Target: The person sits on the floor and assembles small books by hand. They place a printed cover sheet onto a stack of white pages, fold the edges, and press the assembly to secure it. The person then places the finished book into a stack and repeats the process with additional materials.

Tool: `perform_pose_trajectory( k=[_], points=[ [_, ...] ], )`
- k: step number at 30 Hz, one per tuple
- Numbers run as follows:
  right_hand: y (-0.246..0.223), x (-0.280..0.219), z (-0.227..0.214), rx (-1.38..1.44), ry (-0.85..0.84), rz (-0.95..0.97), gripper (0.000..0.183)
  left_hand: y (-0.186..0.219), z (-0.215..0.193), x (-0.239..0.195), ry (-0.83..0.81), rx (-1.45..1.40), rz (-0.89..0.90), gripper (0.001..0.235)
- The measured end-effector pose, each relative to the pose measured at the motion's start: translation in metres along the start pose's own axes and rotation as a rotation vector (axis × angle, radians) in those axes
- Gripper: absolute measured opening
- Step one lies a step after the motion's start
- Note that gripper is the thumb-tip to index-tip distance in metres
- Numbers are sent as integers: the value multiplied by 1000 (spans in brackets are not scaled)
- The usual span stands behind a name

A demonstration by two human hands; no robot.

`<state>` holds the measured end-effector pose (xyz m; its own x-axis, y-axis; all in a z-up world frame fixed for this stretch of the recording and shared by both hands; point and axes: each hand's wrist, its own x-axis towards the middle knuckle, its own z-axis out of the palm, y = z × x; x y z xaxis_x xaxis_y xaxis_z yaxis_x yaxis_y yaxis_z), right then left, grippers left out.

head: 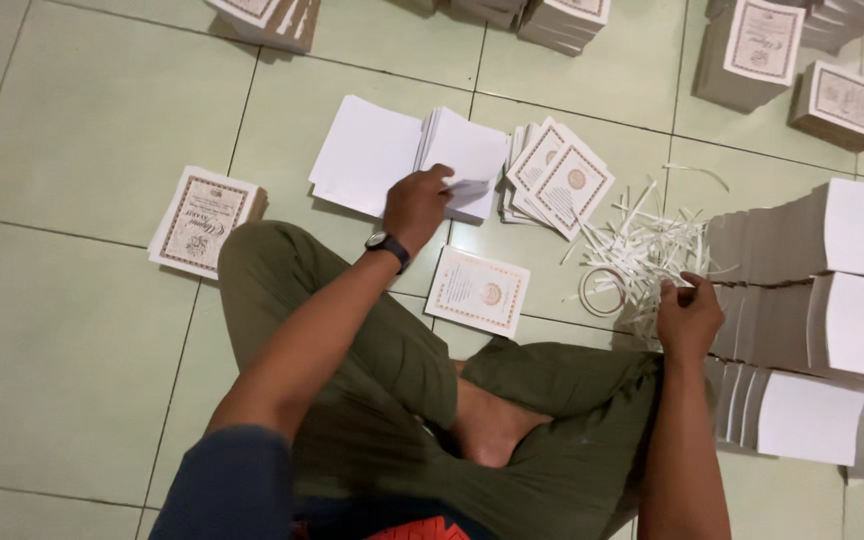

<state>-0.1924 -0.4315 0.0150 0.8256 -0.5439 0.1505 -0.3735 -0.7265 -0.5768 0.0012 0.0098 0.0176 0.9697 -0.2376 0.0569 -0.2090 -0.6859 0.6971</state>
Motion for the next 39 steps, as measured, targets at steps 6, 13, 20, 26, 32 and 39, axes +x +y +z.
perform_pose_trajectory(
  k=[6,13,20,26,32,39],
  points=[
    [-46,-11,-17,61,68,-39,24,27,-36,-21,57,-587,-75,33],
    [-183,-114,-5,1146,-368,469,87,99,-82,-115,-54,-1076,-50,30],
    [-243,-159,-48,1290,-522,409,79,97,-84,-151,39,-1517,-232,16],
    [-240,-167,-62,1259,-451,355,81,118,-87,-150,59,-1652,-280,13],
    [-218,-181,-56,1209,-459,349,81,176,-135,-152,-107,-1650,-270,14],
    [-224,-202,-76,1036,-507,428,91,95,-121,-196,-764,-1187,-114,16]
  ],
)
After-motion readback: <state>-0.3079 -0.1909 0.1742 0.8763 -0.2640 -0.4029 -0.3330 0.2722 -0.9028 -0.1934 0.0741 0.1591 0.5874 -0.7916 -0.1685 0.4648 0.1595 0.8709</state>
